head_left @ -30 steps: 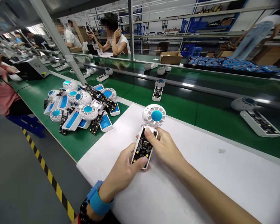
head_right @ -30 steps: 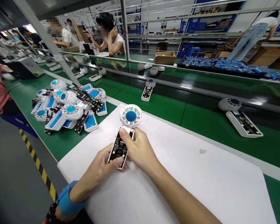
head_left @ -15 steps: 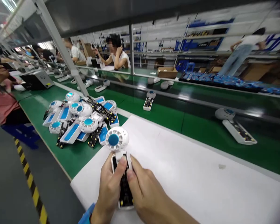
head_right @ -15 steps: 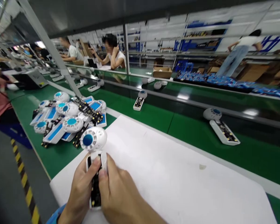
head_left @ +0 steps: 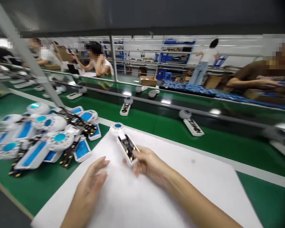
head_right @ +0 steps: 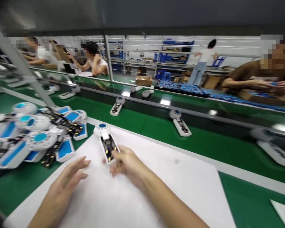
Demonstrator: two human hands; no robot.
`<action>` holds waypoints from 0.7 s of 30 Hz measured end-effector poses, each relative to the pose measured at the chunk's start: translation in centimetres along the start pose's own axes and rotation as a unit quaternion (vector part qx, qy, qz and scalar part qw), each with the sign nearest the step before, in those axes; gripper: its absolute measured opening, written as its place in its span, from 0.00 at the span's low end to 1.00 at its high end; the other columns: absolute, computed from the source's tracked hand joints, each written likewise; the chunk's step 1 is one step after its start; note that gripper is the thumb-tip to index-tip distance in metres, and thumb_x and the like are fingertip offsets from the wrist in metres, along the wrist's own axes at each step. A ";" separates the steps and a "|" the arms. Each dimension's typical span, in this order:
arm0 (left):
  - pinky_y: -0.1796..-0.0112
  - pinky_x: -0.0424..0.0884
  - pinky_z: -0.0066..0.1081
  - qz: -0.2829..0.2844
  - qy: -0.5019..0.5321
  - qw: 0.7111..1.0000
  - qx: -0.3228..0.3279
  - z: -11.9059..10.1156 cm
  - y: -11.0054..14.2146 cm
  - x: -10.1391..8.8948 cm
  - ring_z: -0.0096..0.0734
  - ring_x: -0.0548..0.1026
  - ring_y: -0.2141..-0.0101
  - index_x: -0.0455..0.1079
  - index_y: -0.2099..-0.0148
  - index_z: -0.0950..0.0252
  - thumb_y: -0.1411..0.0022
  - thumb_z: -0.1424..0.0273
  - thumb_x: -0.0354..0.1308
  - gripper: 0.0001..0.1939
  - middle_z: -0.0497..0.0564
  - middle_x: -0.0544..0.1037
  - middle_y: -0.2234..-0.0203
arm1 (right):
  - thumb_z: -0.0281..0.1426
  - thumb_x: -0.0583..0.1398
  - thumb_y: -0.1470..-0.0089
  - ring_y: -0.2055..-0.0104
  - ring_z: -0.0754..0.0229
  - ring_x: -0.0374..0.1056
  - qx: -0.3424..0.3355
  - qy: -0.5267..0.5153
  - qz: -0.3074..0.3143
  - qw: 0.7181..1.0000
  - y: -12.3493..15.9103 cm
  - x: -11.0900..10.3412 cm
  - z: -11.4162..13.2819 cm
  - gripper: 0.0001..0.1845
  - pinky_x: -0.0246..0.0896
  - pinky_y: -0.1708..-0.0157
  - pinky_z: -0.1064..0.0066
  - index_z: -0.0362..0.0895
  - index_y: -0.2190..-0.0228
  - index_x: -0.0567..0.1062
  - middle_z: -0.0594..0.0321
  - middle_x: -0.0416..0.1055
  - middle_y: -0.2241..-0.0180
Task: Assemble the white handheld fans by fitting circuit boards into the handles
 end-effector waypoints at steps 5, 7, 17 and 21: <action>0.43 0.69 0.53 0.001 -0.094 0.995 0.019 0.1 0.9 -0.3 0.52 0.73 0.45 0.68 0.42 0.54 0.35 0.44 0.53 0.27 0.53 0.72 0.40 | 0.44 0.63 0.49 0.38 0.55 0.66 -0.143 0.063 -0.212 0.965 -1.4 -7.0 2.2 0.42 0.63 0.39 0.63 0.46 0.37 0.59 0.51 0.65 0.38; 0.46 0.72 0.51 -0.008 -0.163 0.982 0.097 -0.6 0.7 -0.7 0.50 0.75 0.48 0.68 0.42 0.57 0.32 0.49 0.52 0.25 0.56 0.72 0.41 | 0.47 0.64 0.51 0.32 0.51 0.57 -0.157 0.114 -0.213 0.958 -1.3 -7.4 1.9 0.42 0.54 0.33 0.58 0.46 0.38 0.63 0.51 0.59 0.33; 0.38 0.60 0.58 -0.278 -0.389 0.845 0.241 -4.9 -3.2 -9.4 0.60 0.62 0.36 0.63 0.37 0.72 0.33 0.58 0.53 0.29 0.70 0.65 0.39 | 0.44 0.61 0.46 0.38 0.40 0.62 -0.206 0.381 -0.135 0.891 -1.2 -5.0 0.2 0.19 0.55 0.38 0.42 0.47 0.59 0.82 0.52 0.70 0.41; 0.46 0.70 0.57 -0.243 -0.419 0.853 0.196 -5.9 -5.5 -10.5 0.63 0.70 0.42 0.61 0.33 0.67 0.35 0.59 0.57 0.32 0.67 0.70 0.41 | 0.40 0.57 0.42 0.39 0.42 0.63 -0.233 0.435 -0.119 0.862 -1.1 -4.5 0.3 0.17 0.54 0.38 0.43 0.46 0.59 0.82 0.50 0.73 0.45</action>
Point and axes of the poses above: each hand's wrist, its own y-axis away from the middle knuckle, its own x-axis out of the palm, z = x × y, the point moved 4 cm from there along -y, towards the middle knuckle
